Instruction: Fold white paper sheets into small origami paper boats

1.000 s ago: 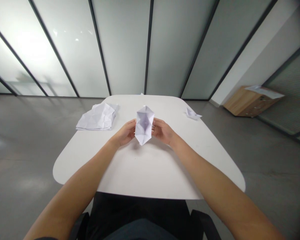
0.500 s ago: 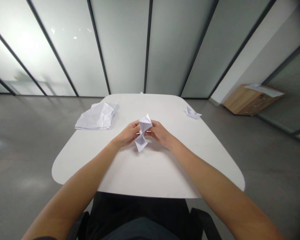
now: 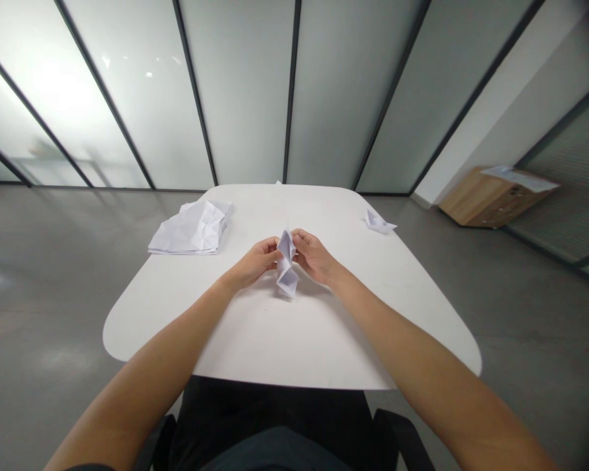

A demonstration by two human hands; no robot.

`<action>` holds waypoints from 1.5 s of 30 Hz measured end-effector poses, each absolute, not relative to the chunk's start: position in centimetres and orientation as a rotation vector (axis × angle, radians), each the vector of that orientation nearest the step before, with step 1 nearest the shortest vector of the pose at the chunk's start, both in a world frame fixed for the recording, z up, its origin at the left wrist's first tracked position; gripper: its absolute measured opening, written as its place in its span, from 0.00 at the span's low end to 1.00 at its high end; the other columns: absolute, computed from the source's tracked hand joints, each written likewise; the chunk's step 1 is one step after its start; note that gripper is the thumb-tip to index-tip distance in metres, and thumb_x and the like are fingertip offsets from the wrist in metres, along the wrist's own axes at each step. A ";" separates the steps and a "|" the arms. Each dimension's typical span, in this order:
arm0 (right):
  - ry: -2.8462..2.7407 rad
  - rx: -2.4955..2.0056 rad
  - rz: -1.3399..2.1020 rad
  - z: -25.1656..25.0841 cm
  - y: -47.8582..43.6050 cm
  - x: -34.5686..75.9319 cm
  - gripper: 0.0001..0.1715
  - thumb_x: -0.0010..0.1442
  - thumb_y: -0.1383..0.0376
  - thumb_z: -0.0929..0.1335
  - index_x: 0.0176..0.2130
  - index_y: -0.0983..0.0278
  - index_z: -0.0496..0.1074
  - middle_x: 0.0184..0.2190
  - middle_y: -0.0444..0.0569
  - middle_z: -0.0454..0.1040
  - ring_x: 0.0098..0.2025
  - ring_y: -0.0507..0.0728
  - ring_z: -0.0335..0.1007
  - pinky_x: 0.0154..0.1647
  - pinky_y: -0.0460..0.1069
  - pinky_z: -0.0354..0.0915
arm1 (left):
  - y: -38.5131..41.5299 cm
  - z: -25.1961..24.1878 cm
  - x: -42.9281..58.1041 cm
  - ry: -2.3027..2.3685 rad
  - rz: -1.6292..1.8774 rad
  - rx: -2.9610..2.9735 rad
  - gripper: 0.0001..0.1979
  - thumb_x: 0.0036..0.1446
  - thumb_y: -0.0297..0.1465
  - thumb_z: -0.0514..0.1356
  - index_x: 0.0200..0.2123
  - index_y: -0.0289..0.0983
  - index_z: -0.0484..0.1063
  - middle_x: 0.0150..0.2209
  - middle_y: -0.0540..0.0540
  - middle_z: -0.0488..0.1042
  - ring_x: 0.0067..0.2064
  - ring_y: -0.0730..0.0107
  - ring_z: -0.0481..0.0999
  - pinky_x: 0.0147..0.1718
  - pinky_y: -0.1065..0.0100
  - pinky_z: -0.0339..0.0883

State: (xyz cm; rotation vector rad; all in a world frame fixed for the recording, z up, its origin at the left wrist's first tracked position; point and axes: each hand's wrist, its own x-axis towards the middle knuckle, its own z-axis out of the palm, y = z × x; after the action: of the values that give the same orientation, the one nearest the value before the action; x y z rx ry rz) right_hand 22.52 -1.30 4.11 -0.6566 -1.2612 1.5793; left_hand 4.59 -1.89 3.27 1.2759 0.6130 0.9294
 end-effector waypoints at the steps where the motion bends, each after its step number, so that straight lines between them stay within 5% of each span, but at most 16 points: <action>1: -1.278 -0.668 1.556 4.0 -1.2 22.5 0.28 0.47 0.45 0.80 0.32 0.60 0.70 0.29 0.42 0.69 0.31 0.54 0.64 0.35 0.50 0.63 | -1.9 3.3 4.7 0.616 0.920 1.282 0.17 0.55 0.40 0.71 0.42 0.37 0.73 0.41 0.46 0.75 0.41 0.68 0.75 0.43 0.66 0.69; 14: -1.491 -0.812 1.136 3.9 -1.3 21.9 0.32 0.52 0.40 0.76 0.25 0.61 0.63 0.22 0.38 0.59 0.26 0.51 0.52 0.28 0.48 0.50 | -2.0 2.6 4.9 0.576 0.949 1.265 0.23 0.59 0.51 0.65 0.43 0.36 0.72 0.36 0.48 0.73 0.37 0.72 0.73 0.41 0.68 0.69; 24: -1.239 -0.816 1.329 3.8 -1.3 21.7 0.29 0.55 0.39 0.74 0.32 0.58 0.64 0.26 0.39 0.63 0.28 0.52 0.60 0.27 0.47 0.61 | -2.1 3.8 5.2 0.662 1.125 1.157 0.24 0.56 0.47 0.69 0.50 0.40 0.74 0.41 0.48 0.78 0.36 0.72 0.75 0.35 0.71 0.70; 34: -1.297 -0.806 1.551 3.8 -1.6 21.5 0.26 0.46 0.51 0.81 0.37 0.60 0.72 0.34 0.43 0.75 0.34 0.54 0.70 0.34 0.49 0.69 | -0.5 2.5 4.9 0.850 1.374 1.171 0.26 0.57 0.52 0.66 0.51 0.42 0.68 0.32 0.52 0.75 0.27 0.74 0.72 0.26 0.73 0.66; 45: -1.206 -0.881 1.302 2.9 -0.7 21.5 0.24 0.51 0.48 0.77 0.34 0.59 0.68 0.31 0.41 0.71 0.33 0.54 0.68 0.34 0.50 0.68 | -1.6 3.1 5.2 0.776 1.189 1.037 0.26 0.52 0.43 0.72 0.49 0.42 0.66 0.42 0.50 0.76 0.39 0.72 0.76 0.36 0.71 0.70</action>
State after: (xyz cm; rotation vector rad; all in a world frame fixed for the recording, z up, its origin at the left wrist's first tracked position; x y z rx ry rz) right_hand 21.50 -0.71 2.93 -0.8809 -1.2058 1.3022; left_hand 5.20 -1.59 3.09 1.0368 0.7758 1.1887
